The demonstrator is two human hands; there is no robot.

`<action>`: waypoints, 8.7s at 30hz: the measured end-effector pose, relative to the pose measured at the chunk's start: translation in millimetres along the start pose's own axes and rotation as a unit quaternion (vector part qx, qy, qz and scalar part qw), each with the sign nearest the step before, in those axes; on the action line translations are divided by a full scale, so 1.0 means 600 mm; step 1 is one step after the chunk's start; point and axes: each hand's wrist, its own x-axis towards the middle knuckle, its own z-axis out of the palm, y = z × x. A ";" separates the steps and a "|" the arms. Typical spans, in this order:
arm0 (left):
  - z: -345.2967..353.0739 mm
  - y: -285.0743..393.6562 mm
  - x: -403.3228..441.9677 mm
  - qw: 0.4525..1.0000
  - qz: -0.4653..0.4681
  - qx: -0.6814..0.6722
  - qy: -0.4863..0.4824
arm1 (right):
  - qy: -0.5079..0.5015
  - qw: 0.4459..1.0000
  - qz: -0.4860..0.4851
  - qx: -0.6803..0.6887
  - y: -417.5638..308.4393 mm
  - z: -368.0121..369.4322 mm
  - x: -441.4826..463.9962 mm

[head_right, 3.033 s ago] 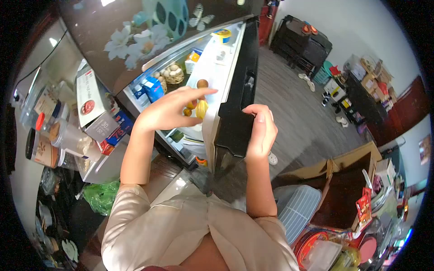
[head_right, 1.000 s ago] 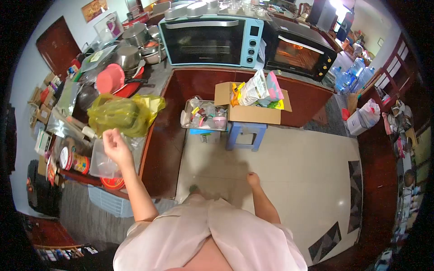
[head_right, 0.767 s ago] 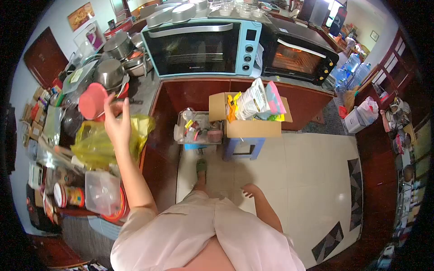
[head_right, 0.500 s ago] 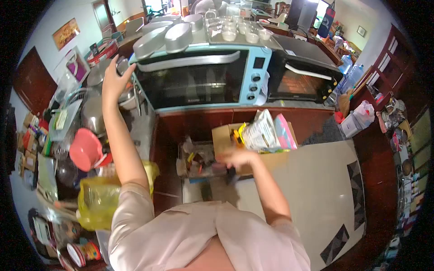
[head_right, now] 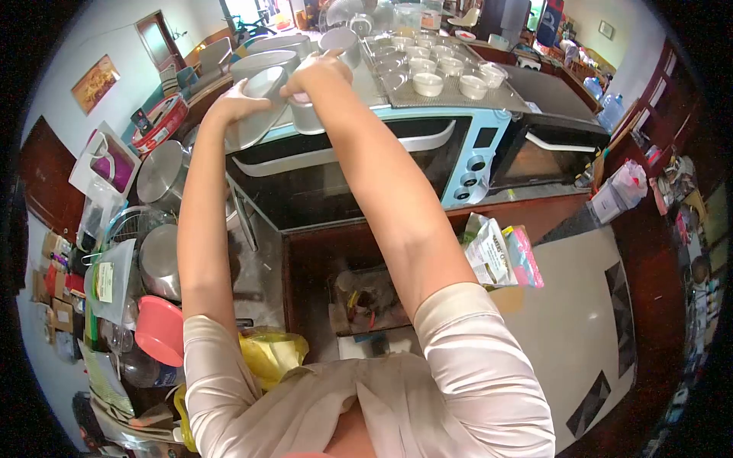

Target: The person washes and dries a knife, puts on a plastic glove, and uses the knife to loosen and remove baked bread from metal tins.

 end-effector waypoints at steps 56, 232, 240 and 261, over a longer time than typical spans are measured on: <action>0.510 0.843 -2.300 -0.004 -0.131 -0.352 0.927 | -0.989 0.001 0.108 -0.097 0.623 -0.047 -1.925; 1.211 2.449 -1.135 -0.492 -0.726 0.024 0.480 | -0.421 -0.162 -0.774 -0.444 2.305 -0.111 -1.417; 1.290 2.763 -1.303 -0.465 -0.766 0.021 0.444 | -0.469 -0.103 -0.784 -0.393 2.643 -0.307 -1.596; 1.421 3.531 -1.785 -0.326 -0.764 0.173 0.529 | -0.724 -0.408 -0.500 -0.244 3.546 -1.197 -1.867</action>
